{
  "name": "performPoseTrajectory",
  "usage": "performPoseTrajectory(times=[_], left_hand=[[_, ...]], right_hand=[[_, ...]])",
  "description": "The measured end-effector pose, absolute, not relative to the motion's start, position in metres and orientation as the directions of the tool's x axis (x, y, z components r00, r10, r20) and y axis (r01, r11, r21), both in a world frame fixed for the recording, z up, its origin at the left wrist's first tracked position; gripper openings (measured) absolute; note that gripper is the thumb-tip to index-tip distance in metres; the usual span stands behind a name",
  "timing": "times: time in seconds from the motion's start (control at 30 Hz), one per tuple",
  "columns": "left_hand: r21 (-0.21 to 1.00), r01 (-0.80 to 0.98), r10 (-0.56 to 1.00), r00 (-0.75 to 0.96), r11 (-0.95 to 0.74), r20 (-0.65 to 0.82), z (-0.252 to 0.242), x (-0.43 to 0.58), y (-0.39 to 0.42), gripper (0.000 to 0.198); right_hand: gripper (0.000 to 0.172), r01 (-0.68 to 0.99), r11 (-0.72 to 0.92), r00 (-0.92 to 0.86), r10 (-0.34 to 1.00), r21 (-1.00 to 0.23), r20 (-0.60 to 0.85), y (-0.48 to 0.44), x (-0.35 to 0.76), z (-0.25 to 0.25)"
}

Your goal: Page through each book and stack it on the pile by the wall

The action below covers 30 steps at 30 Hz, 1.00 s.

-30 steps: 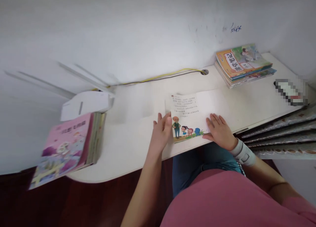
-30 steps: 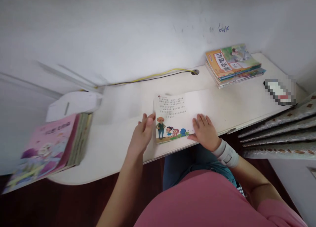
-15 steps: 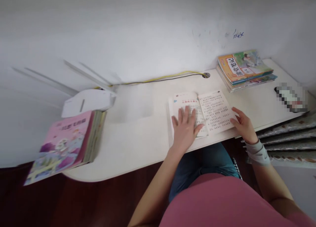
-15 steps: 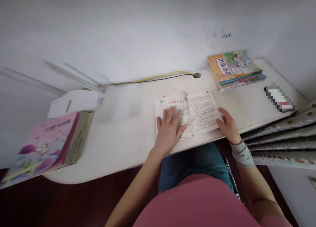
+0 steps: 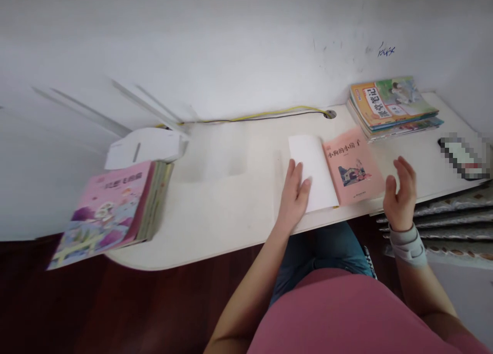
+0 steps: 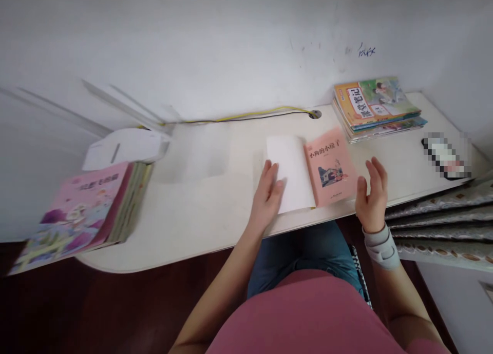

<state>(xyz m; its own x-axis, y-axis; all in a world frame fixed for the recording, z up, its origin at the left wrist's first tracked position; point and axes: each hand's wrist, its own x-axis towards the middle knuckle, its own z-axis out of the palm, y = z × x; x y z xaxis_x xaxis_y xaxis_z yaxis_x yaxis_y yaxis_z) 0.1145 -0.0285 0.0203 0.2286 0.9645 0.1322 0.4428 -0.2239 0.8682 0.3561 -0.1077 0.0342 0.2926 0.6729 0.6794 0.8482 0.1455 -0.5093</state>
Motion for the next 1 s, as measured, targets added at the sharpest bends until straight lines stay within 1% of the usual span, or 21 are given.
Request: performPoseTrajectory(times=[0.03,0.07,0.1,0.13,0.17,0.23,0.3,0.37,0.47,0.53,0.6,0.67,0.73,0.83,0.93,1.0], left_hand=[[0.867,0.441,0.962,0.237,-0.232,0.136,0.017,0.117,-0.028,0.059],[0.867,0.439,0.958,0.255,-0.236,0.131,0.014,0.120,-0.028,0.061],[0.867,0.439,0.953,0.280,-0.237,0.119,0.010,0.122,-0.027,0.062],[0.865,0.441,0.945,0.312,-0.239,0.103,0.007,0.123,-0.026,0.062],[0.863,0.443,0.935,0.343,-0.243,0.088,0.005,0.124,-0.026,0.063],[0.861,0.443,0.920,0.386,-0.248,0.066,0.002,0.122,-0.024,0.063],[0.861,0.447,0.922,0.384,-0.242,0.060,0.000,0.117,-0.023,0.063],[0.853,0.462,0.924,0.378,-0.242,0.058,-0.001,0.110,-0.023,0.065],[0.797,0.515,0.904,0.419,-0.314,0.086,-0.005,0.102,-0.024,0.071],[0.718,0.580,0.894,0.426,-0.385,0.136,-0.008,0.101,-0.025,0.070],[0.623,0.665,0.901,0.401,-0.412,0.168,-0.010,0.102,-0.026,0.065],[0.544,0.739,0.912,0.379,-0.399,0.154,-0.009,0.104,-0.027,0.060],[0.493,0.776,0.913,0.392,-0.394,0.114,-0.007,0.105,-0.027,0.057],[0.470,0.777,0.896,0.437,-0.418,0.075,-0.003,0.105,-0.027,0.054],[0.493,0.755,0.886,0.457,-0.432,0.077,-0.003,0.104,-0.027,0.054],[0.501,0.747,0.884,0.459,-0.436,0.084,-0.004,0.104,-0.026,0.057]], right_hand=[[0.046,0.871,0.160,0.269,0.636,-0.465,0.723,-0.109,0.351,0.046],[0.047,0.889,0.198,0.201,0.642,-0.414,0.740,-0.107,0.344,0.056],[0.047,0.897,0.246,0.104,0.691,-0.367,0.715,-0.103,0.336,0.064],[0.047,0.901,0.300,-0.024,0.756,-0.313,0.654,-0.095,0.328,0.070],[0.047,0.905,0.335,-0.141,0.819,-0.264,0.556,-0.085,0.320,0.072],[0.050,0.910,0.376,-0.298,0.886,-0.174,0.355,-0.061,0.304,0.069],[0.062,0.891,0.443,-0.418,0.886,-0.102,0.198,-0.039,0.292,0.060],[0.069,0.854,0.517,-0.511,0.855,-0.056,0.094,-0.026,0.285,0.051],[0.070,0.834,0.552,-0.551,0.833,0.001,0.036,-0.024,0.285,0.043],[0.068,0.852,0.522,-0.523,0.852,0.029,0.031,-0.028,0.289,0.042],[0.066,0.874,0.485,-0.486,0.874,0.035,0.031,-0.031,0.294,0.041],[0.064,0.884,0.466,-0.467,0.883,0.023,0.039,-0.034,0.295,0.042],[0.063,0.881,0.473,-0.473,0.879,0.008,0.066,-0.035,0.291,0.044],[0.068,0.848,0.530,-0.528,0.844,-0.005,0.093,-0.035,0.278,0.048],[0.078,0.806,0.592,-0.590,0.805,-0.009,0.063,-0.033,0.267,0.050],[0.075,0.801,0.599,-0.599,0.800,0.005,0.031,-0.032,0.265,0.049]])
